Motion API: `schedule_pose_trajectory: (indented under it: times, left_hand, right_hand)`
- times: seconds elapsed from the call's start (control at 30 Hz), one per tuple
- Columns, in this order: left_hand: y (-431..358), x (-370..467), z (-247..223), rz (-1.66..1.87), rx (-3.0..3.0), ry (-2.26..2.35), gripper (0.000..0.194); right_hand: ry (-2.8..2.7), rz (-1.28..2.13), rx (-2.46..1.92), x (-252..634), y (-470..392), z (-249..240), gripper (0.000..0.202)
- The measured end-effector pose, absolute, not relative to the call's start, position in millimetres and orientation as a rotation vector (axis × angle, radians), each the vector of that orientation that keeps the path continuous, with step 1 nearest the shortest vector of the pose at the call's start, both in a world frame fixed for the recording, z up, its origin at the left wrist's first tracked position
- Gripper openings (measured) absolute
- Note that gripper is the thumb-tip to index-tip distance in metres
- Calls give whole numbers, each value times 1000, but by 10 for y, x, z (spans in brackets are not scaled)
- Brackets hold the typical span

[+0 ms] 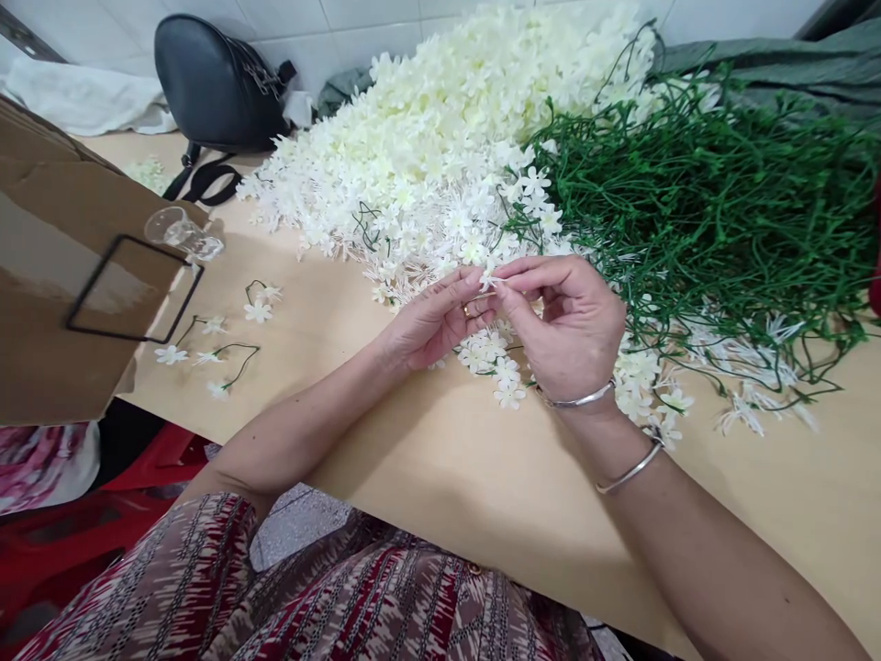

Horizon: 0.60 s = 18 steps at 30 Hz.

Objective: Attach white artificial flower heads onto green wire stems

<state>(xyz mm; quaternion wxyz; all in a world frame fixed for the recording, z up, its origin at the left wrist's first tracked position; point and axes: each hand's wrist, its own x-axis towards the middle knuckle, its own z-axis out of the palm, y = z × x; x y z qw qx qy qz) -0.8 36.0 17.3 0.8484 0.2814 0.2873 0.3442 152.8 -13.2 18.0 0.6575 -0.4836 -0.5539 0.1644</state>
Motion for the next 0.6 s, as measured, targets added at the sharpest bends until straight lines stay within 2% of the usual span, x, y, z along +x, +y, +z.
schedule_pose_trajectory:
  times: [0.3,0.47,0.6]
  left_hand:
    - [389,-26,100,694,729,638,15]
    - [385,-28,96,682,772,672,20]
    - [399,-46,78,681,789,650,18]
  right_hand:
    - [-1417,142,-1369,1571,-220,218,14]
    - [-1486,81,-1272,1550,-223,263,19]
    - [-1442,124,-1289,1549,-203,238,9]
